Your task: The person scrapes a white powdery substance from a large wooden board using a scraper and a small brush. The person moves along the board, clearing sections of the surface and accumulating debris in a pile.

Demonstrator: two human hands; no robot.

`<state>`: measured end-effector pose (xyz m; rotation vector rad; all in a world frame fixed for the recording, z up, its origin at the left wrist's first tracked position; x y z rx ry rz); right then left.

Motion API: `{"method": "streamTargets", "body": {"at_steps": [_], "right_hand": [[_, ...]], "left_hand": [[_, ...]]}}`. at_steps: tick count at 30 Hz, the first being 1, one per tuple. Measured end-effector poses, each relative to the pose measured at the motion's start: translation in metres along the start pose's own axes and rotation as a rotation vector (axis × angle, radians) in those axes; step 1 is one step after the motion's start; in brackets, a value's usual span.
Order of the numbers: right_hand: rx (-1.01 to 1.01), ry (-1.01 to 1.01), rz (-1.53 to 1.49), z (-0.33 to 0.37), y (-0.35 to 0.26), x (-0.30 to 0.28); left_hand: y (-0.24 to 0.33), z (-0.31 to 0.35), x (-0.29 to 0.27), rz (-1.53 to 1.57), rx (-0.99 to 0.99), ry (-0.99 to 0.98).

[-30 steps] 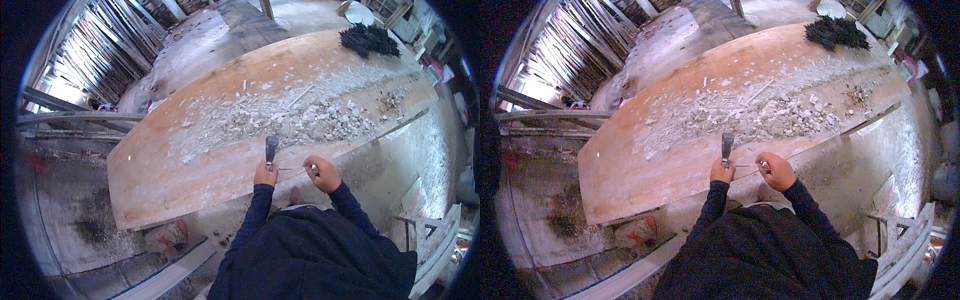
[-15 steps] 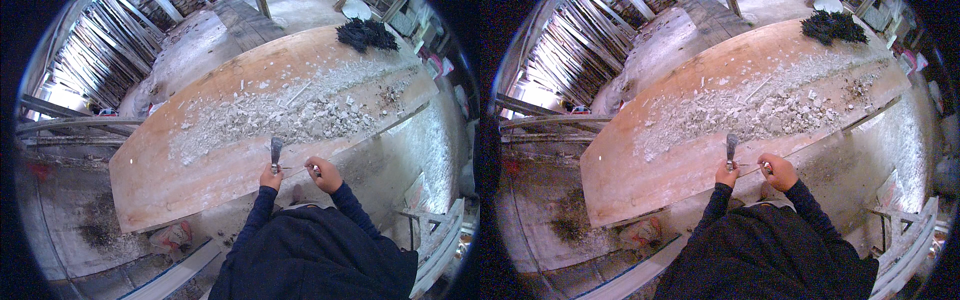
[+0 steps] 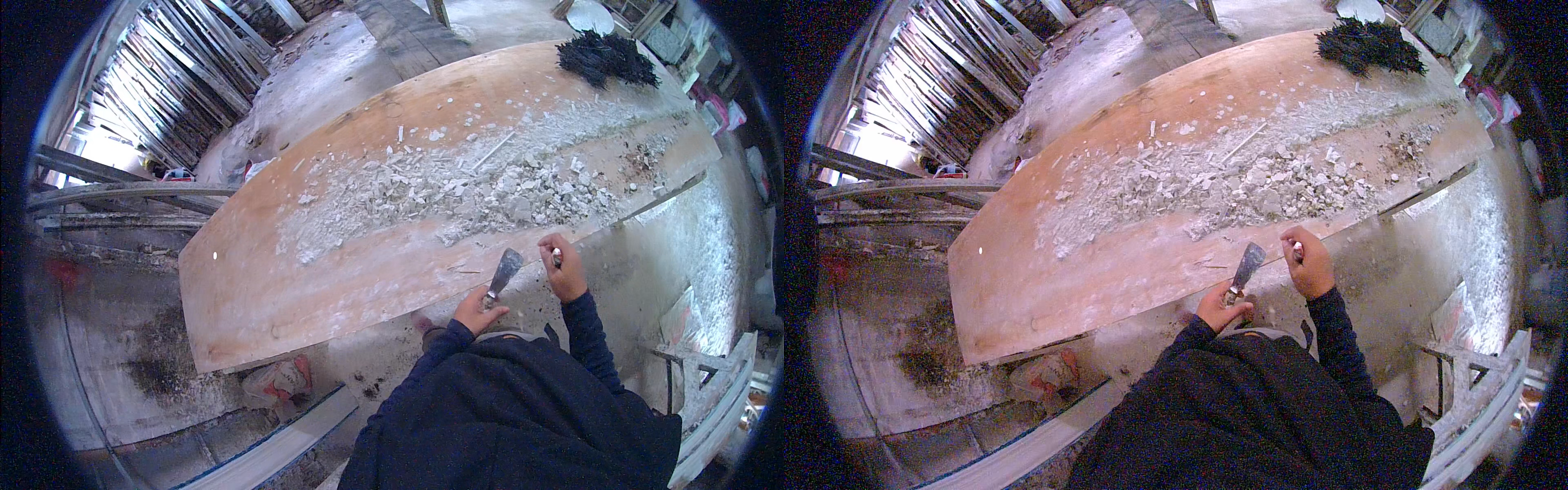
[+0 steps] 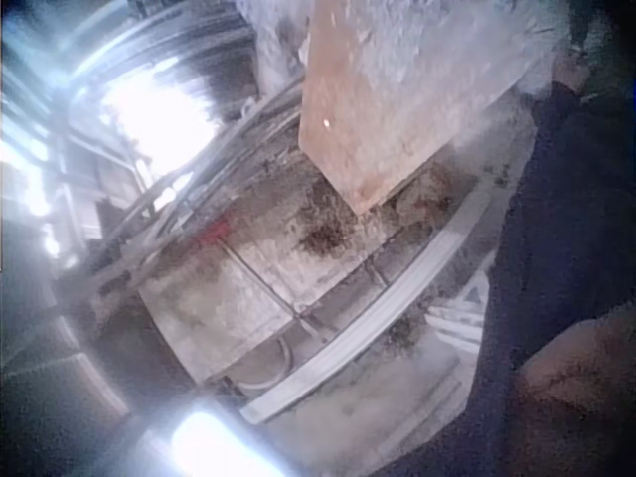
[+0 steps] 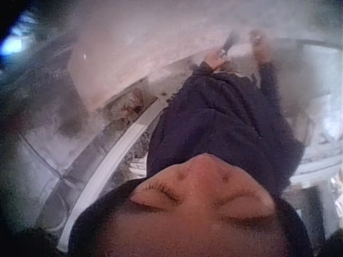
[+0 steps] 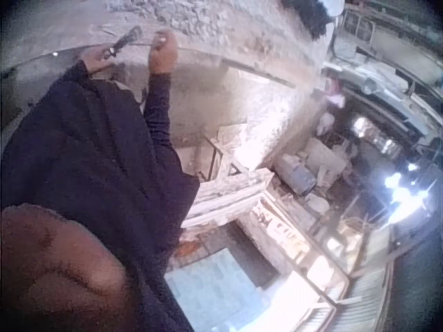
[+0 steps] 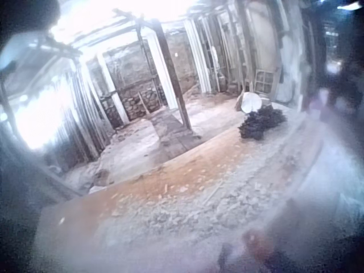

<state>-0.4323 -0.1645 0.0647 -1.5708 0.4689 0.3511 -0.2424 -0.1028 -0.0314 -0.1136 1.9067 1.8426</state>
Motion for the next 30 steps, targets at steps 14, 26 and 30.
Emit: {"method": "streamTargets", "body": {"at_steps": [14,26,30], "right_hand": [[-0.122,-0.031,0.047,0.001,-0.025,0.003],[-0.161,-0.091,0.007,-0.003,-0.040,0.011],[-0.143,-0.032,-0.059,0.002,-0.029,-0.003]], "left_hand": [[-0.049,0.038,-0.109,-0.362,-0.143,0.181],[-0.043,-0.043,-0.085,-0.575,-0.314,0.007],[-0.025,-0.012,-0.078,-0.579,-0.302,-0.090]]}}
Point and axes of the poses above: each hand's wrist, its own z-axis away from the middle knuckle, its own x-axis out of the palm, y = z × x, the point moved 7 cm from there along -z, towards the middle knuckle, and after that the axes turned 4 degrees about x, right-handed, at the moved point
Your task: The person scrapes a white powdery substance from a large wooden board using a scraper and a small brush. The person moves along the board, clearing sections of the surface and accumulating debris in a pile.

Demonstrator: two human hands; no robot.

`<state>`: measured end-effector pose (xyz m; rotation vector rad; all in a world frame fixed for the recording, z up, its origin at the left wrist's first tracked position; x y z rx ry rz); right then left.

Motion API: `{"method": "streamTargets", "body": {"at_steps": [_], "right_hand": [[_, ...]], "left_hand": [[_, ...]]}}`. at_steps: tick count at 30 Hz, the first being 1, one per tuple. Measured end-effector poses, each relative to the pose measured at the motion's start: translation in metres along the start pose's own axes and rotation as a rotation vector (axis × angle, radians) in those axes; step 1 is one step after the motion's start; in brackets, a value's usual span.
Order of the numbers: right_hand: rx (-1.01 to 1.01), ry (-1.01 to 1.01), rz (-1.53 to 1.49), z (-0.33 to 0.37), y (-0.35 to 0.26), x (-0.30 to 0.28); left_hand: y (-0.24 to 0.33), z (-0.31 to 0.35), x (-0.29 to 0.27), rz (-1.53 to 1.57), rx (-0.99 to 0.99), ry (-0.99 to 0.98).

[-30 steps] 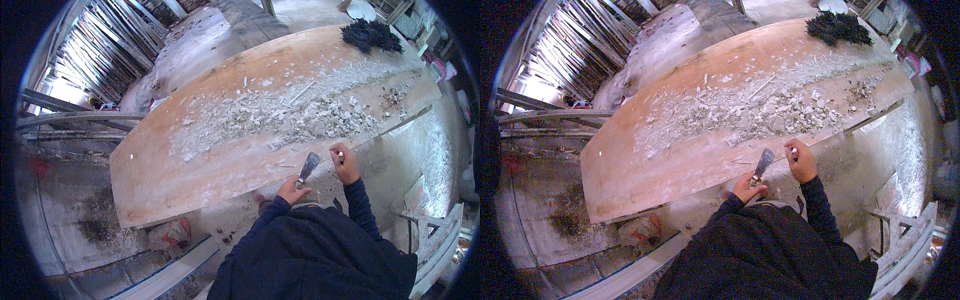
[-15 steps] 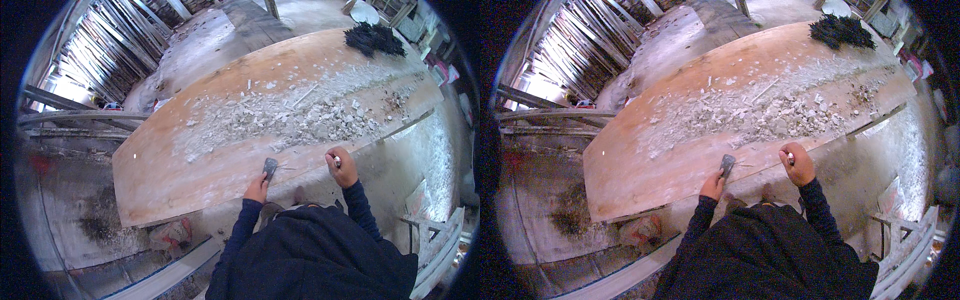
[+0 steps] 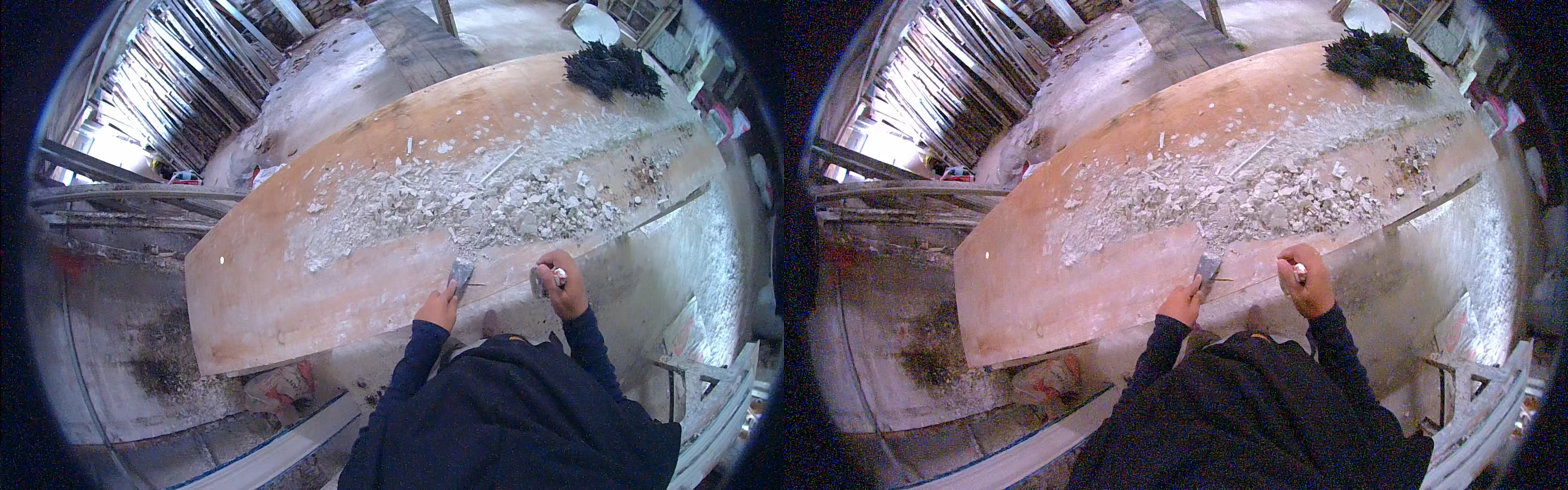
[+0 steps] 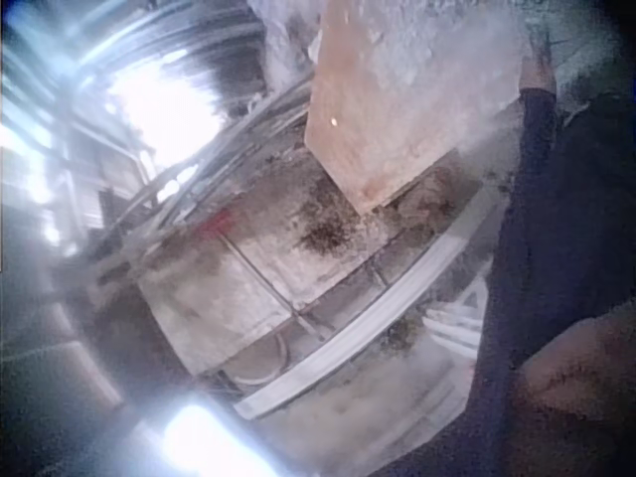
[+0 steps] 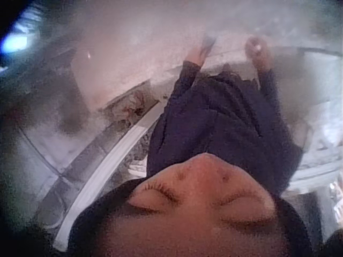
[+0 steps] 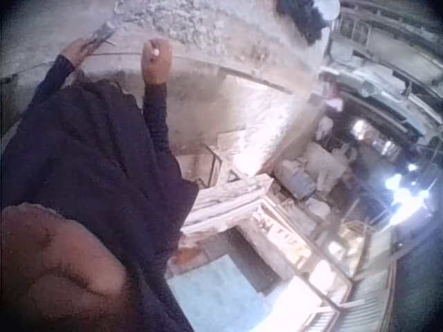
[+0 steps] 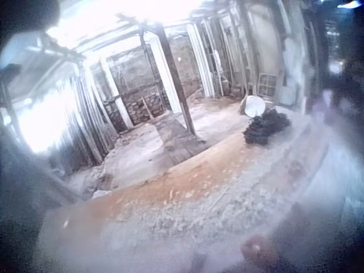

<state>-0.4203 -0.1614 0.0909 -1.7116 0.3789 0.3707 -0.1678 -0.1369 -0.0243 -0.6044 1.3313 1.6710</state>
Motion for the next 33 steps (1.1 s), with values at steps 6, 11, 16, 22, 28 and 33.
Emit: {"method": "streamTargets", "body": {"at_steps": [6,11,16,22,28,33], "right_hand": [[0.085,-0.020,-0.102,-0.005,-0.003,0.009],[0.068,0.072,-0.128,-0.010,-0.016,0.005],[0.283,0.102,-0.212,-0.013,0.015,-0.002],[0.181,-0.124,-0.317,-0.021,0.013,0.096],[0.297,-0.282,-0.380,-0.038,0.026,0.177],[0.387,-0.123,-0.331,-0.091,0.071,0.105]], "left_hand": [[0.006,-0.063,0.020,0.001,0.081,0.114],[0.024,-0.076,-0.001,0.088,0.164,0.107],[0.001,0.008,-0.030,0.109,0.137,0.155],[-0.028,0.077,-0.066,-0.086,-0.130,0.193],[-0.033,0.072,-0.082,-0.148,-0.122,0.347],[-0.025,0.074,-0.096,-0.049,-0.047,0.496]]}}
Point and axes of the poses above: each hand's wrist, its own z-axis away from the middle knuckle, its own x-axis out of the palm, y = z × x, the point moved 7 cm from there along -z, towards the middle knuckle, and after that the axes turned 4 degrees about x, right-handed, at the moved point
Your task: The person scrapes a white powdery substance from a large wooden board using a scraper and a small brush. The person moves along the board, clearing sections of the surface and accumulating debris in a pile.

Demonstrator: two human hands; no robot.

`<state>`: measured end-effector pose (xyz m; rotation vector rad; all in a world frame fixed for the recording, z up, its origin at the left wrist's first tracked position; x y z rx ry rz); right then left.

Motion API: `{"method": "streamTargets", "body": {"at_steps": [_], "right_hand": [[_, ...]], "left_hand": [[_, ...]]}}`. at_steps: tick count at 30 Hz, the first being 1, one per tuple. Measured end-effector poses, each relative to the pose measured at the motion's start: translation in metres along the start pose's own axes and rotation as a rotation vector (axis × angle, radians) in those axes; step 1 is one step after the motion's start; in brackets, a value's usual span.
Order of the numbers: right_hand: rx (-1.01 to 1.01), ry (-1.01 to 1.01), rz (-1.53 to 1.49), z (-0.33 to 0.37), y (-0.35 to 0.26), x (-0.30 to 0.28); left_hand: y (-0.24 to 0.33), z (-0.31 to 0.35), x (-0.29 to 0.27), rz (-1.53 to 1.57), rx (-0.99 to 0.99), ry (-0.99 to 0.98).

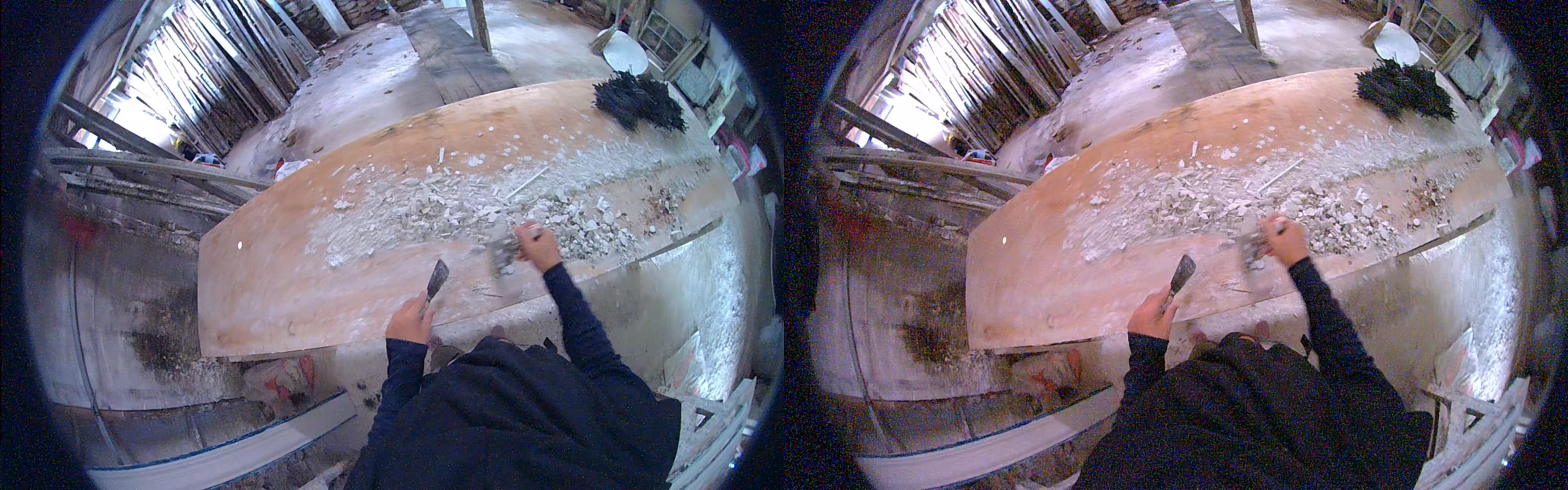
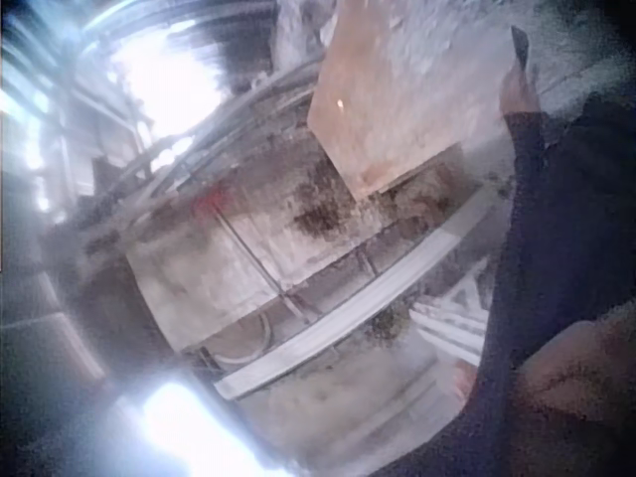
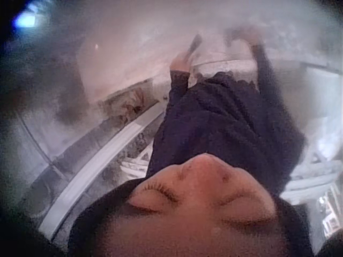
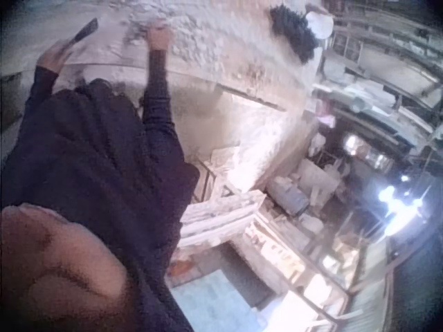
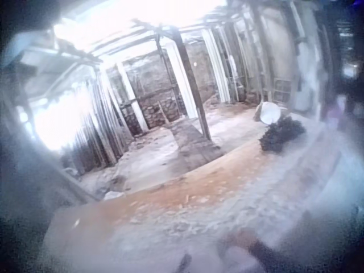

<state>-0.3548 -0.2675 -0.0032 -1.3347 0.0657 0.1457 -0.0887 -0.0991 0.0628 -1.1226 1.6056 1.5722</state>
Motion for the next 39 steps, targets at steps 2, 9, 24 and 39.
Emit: {"method": "streamTargets", "body": {"at_steps": [2,9,24,39], "right_hand": [[-0.146,0.260,0.366,-0.015,-0.001,-0.068],[-0.377,0.345,0.511,0.040,-0.070,-0.059],[-0.169,-0.082,0.071,0.007,-0.013,0.027],[-0.400,-0.349,0.090,0.075,-0.028,0.147]], "left_hand": [[0.008,-0.006,0.000,-0.003,0.036,0.028],[0.002,0.007,-0.021,-0.205,0.035,0.215],[-0.068,0.049,-0.008,0.134,-0.243,0.193],[-0.091,0.047,-0.030,0.197,-0.244,0.380]]}}
Point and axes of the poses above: each hand's wrist, its own z-axis away from the middle knuckle, its own x-axis out of the palm, y = z × x, the point moved 7 cm from there along -z, towards the middle knuckle, and after that the axes turned 4 degrees about x, right-handed, at the moved point
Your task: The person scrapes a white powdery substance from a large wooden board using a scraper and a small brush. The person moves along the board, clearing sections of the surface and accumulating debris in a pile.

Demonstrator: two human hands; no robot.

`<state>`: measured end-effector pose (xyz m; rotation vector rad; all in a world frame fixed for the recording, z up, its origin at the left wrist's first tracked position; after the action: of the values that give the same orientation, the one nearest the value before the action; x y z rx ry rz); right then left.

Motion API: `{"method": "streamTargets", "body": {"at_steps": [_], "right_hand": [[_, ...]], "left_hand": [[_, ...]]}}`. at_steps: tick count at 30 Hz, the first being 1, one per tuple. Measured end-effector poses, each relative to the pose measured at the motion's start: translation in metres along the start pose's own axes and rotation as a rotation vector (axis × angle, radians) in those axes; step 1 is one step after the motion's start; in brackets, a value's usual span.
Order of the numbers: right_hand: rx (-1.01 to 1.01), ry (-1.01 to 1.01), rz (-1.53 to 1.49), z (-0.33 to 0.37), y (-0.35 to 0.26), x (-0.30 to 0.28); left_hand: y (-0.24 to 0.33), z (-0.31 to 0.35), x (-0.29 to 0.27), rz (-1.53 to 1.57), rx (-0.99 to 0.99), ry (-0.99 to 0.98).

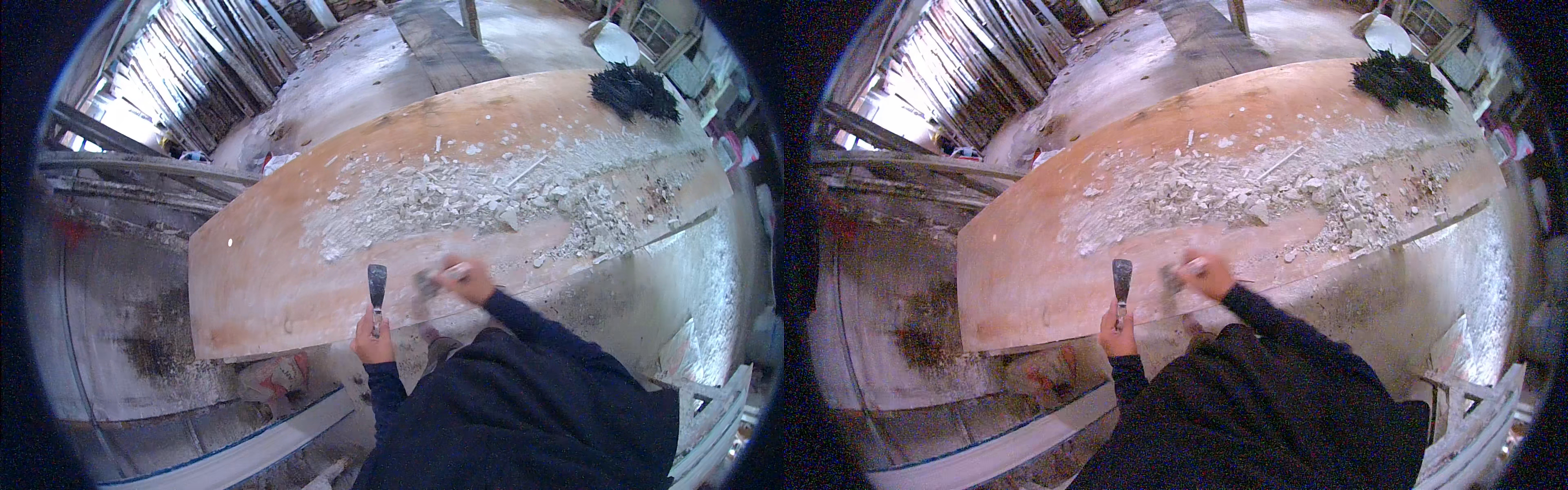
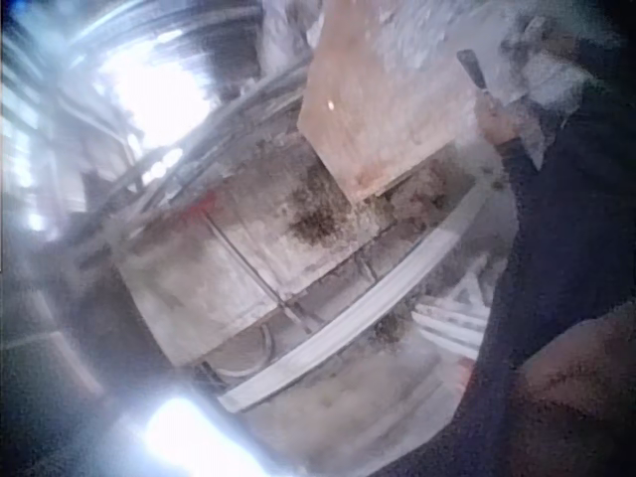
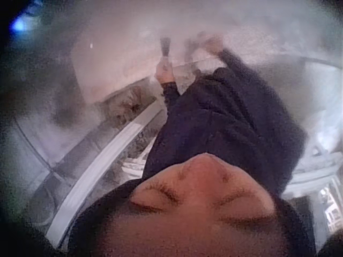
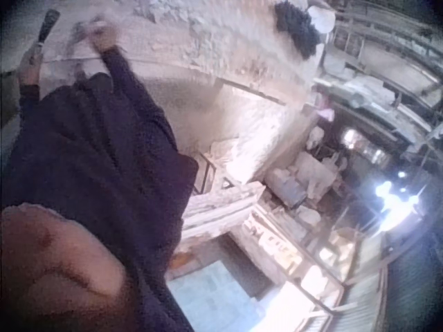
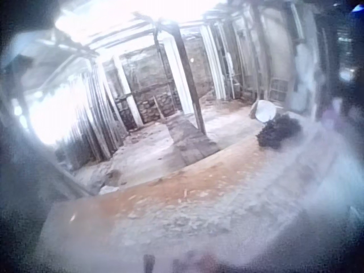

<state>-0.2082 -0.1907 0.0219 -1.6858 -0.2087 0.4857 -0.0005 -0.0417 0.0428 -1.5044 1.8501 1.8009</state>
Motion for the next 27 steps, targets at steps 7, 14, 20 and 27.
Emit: {"method": "streamTargets", "body": {"at_steps": [7,14,20,27], "right_hand": [[0.129,-0.077,-0.039,-0.005,0.048,0.025],[0.370,0.367,0.240,0.061,0.053,-0.246],[0.159,0.534,0.405,0.060,0.006,-0.237],[0.159,0.079,0.044,0.037,0.015,-0.034]], "left_hand": [[0.005,-0.009,0.009,0.074,-0.038,-0.033],[-0.007,0.006,0.017,0.012,-0.064,-0.079],[-0.008,0.011,0.017,0.026,-0.118,-0.106],[0.014,0.002,0.029,0.129,-0.101,-0.128]]}}
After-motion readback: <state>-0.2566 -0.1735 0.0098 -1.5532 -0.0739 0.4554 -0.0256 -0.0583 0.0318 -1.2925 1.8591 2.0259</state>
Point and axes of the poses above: each hand's wrist, its own z-axis away from the middle knuckle, its own x-axis out of the palm, y = z × x, the point moved 7 cm from there along -z, towards the middle knuckle, and after that the axes turned 4 degrees about x, right-handed, at the moved point
